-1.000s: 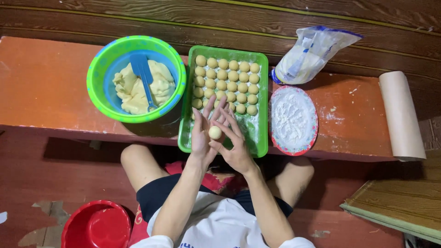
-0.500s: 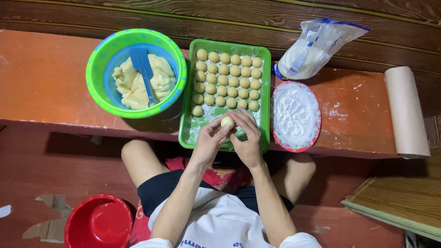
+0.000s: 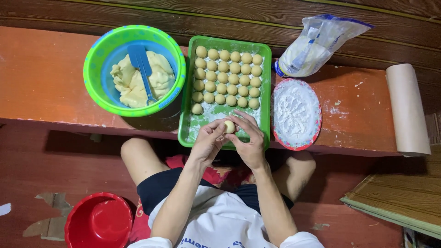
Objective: Shaping small pieces of dough into uniform balls by rolling them between the palms and arranging them on a tray.
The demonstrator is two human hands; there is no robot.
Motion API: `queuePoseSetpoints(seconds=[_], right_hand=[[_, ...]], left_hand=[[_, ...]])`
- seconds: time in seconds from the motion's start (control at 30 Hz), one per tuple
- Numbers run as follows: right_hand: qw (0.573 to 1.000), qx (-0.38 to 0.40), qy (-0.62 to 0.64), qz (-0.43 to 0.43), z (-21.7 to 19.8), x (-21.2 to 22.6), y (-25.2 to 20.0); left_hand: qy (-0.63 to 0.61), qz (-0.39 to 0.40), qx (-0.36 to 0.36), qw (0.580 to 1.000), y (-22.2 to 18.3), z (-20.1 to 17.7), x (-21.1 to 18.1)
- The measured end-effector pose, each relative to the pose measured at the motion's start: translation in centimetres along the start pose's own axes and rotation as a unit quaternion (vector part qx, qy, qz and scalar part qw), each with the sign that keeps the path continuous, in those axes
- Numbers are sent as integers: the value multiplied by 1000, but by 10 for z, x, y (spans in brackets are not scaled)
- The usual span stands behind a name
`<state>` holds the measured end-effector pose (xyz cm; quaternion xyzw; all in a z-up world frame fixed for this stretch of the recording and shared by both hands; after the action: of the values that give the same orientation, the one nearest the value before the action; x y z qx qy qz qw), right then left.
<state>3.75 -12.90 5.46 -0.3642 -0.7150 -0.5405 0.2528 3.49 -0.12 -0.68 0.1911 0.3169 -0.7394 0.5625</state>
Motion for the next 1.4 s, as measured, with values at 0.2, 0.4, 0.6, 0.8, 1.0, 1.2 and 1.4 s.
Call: queuePoseSetpoints(seconds=[0.2,0.4,0.6,0.8,1.0,1.2,1.4], right_hand=[[1000,-6,-5,-5,-4,6,2],[997,-14,-69,-36,-2,12,4],[998,8,-55,-15,-1,8,-1],[993,96,-65,-5,18,31,1],[992,85,-30,84,29,-12,18],[988,150,-7,-29,47,37,24],[977,150,-154,1,42,-34,33]], left_hand=[[26,-14,-8,1000,-2,2,-2],[119,31,-4,992,-11,16,-12],[141,50,14,989,-8,14,-9],[-15,76,-72,994,4,38,-31],[93,98,-9,991,5,38,7],[-60,43,-21,997,6,39,-5],[-234,-29,-45,971,-1,43,-26]])
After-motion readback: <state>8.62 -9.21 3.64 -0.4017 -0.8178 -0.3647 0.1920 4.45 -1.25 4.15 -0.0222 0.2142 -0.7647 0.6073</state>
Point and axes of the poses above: each hand's wrist, its own y-axis towards the middle knuckle, its own z-axis out of the palm, x = y × z, the point moved 4 cm from there along y, towards the middle knuckle, and after that the axes turned 2 degrees about x, right-handed, at the moved point
